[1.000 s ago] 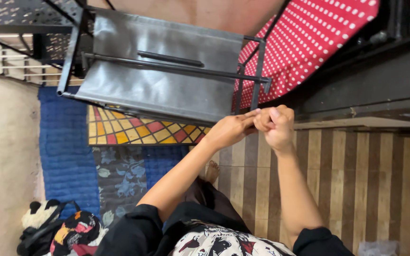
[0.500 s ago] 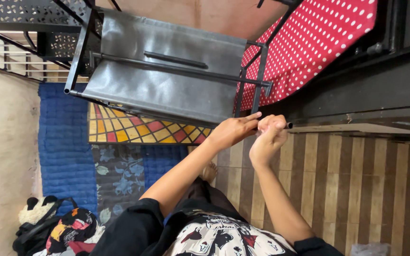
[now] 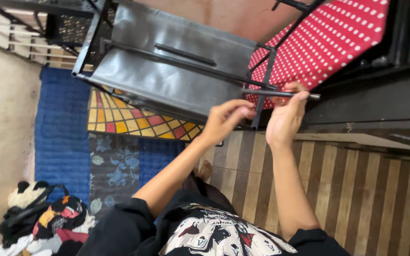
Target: The person disassembles a black metal shelving unit by hand, removing rods and trays from the frame. The person works in a small room with a patterned floor mat and a red polka-dot mattress nearby.
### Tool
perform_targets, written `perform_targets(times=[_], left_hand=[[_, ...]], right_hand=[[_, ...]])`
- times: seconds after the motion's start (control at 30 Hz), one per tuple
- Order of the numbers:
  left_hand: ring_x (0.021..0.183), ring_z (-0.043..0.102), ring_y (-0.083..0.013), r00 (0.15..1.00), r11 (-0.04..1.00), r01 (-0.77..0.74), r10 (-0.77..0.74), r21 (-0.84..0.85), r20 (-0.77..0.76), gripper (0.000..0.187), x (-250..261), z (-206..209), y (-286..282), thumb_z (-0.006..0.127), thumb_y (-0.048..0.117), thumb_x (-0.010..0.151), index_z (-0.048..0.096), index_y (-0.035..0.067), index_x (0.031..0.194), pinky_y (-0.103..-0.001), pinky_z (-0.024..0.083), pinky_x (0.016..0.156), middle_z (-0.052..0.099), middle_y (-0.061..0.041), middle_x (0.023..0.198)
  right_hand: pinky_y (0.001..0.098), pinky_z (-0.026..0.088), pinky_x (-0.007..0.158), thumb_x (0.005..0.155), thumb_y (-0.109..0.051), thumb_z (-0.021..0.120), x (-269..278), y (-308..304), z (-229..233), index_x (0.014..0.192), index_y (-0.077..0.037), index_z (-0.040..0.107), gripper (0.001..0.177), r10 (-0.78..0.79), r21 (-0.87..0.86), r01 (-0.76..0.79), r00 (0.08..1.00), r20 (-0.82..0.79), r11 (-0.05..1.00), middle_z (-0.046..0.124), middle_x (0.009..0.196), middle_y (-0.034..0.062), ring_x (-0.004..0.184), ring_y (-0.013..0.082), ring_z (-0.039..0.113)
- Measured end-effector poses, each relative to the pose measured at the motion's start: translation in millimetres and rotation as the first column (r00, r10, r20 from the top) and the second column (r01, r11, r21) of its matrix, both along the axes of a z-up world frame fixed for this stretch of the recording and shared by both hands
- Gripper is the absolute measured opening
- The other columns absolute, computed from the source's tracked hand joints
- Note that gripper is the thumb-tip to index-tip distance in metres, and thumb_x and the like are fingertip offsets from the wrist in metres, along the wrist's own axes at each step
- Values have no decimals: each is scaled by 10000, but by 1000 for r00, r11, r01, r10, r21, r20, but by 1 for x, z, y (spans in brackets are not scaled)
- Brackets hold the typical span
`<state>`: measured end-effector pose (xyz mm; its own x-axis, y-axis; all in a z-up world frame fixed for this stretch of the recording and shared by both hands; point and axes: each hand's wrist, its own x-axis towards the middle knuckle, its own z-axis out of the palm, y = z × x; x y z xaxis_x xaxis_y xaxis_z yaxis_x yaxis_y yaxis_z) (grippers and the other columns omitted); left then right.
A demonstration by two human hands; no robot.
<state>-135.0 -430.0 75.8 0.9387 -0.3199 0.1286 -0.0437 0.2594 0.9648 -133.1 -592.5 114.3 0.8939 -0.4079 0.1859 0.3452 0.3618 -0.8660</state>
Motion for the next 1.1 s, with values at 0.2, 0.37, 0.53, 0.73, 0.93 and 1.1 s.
perform_targets(times=[0.2, 0.37, 0.53, 0.73, 0.93, 1.1], left_hand=[[1030, 603, -276, 775, 701, -578, 311, 418, 550, 345, 13, 38, 96, 780, 71, 898, 685, 106, 1228, -369, 514, 897, 628, -112, 1138], [978, 565, -285, 760, 529, -612, 188, 587, 623, 338, 33, 38, 156, 777, 53, 858, 714, 116, 1184, -398, 476, 869, 597, -92, 1139], [1000, 601, -281, 804, 581, -526, 99, 622, 587, 311, 51, 22, 190, 777, 65, 846, 713, 115, 1146, -409, 464, 852, 621, -76, 1124], [1056, 614, -306, 783, 648, -540, 153, 537, 603, 269, 75, 45, 238, 764, 77, 866, 712, 85, 1129, -413, 487, 894, 640, -108, 1166], [1142, 668, -264, 667, 663, -701, 480, 262, 570, 193, 137, 94, 290, 661, 55, 1002, 686, 42, 1193, -355, 537, 974, 680, -128, 1207], [1173, 656, -219, 593, 640, -760, 609, 116, 527, 268, 186, 146, 309, 599, 81, 1063, 641, 28, 1322, -326, 541, 1001, 662, -112, 1296]], right_hand=[[378, 618, 895, 997, -46, 668, 8, 49, -41, 1230, -91, 506, 287, 187, 218, -161, 977, -105, 963, 639, 1048, 71, 978, 173, 670], [384, 632, 851, 927, -5, 761, 36, 85, -71, 1042, -80, 557, 246, 193, 116, -167, 945, -265, 979, 675, 1049, 66, 981, 161, 693], [374, 533, 824, 785, -117, 905, 44, 89, -66, 842, -66, 682, 236, -204, -790, -116, 934, -293, 603, 721, 888, 84, 907, 257, 677], [428, 488, 891, 706, -136, 893, 52, 107, -33, 779, -67, 706, 212, -219, -970, -38, 971, -93, 242, 756, 1040, 107, 1024, 325, 663], [366, 514, 774, 851, -156, 872, 86, 145, 31, 911, -49, 720, 195, -290, -925, -46, 943, -165, 377, 745, 917, 90, 834, 258, 686], [265, 548, 800, 946, -82, 801, 132, 207, 108, 1022, -26, 711, 131, -123, -811, 59, 992, -15, 582, 747, 967, 44, 865, 131, 696]])
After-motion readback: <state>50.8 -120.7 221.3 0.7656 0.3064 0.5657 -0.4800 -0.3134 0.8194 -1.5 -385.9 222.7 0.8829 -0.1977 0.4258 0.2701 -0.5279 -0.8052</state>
